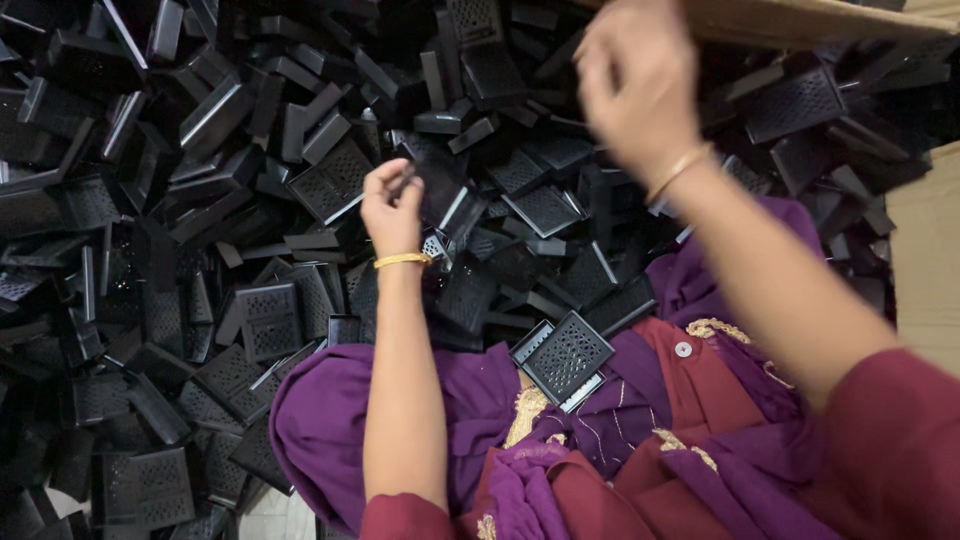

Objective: The person sits on the floor beside a large pile of black plastic parts and inspects them one at a time, turning each piece over in their hands before tossing it into a cardboard box. The cycle of picking, checking, and discarding pieces repeats throughout the episode.

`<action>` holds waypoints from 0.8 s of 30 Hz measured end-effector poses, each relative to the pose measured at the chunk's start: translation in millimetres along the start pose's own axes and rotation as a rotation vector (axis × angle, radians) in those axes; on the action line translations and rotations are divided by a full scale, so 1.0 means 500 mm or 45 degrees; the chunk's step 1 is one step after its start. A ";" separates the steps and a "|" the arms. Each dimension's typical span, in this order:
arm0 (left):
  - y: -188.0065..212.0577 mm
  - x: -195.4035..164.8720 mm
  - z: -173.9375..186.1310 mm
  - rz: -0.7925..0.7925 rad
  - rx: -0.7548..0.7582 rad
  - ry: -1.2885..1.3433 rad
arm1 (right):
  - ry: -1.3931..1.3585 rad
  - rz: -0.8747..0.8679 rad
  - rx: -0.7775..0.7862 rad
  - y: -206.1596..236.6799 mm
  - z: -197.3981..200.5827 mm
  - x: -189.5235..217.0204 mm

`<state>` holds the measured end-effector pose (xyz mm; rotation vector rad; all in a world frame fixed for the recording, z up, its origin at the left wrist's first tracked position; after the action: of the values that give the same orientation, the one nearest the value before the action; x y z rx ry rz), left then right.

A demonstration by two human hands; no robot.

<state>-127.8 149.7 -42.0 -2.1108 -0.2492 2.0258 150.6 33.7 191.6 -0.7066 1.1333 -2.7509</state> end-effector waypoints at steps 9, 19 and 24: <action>0.010 -0.023 0.020 0.354 -0.013 1.341 | 0.228 -0.741 1.006 0.363 -0.363 -0.145; 0.031 0.024 -0.082 0.450 0.082 1.184 | -1.136 -0.821 0.644 0.243 -0.288 0.023; 0.051 0.002 -0.094 0.395 0.142 0.869 | -0.666 -0.582 0.574 0.211 -0.276 0.097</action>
<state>-81.1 124.0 -47.8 -2.7274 0.3070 1.2714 35.8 34.9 52.4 -1.6287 0.2550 -2.7131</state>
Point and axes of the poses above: each hand's wrist, its own y-axis away from the middle knuckle, its own z-axis out of the back of the hand, x = y × z, the point moved 8 cm from there along -y, towards the middle knuckle, and after that the axes turned 5 degrees about -z, right-handed, at the moved point
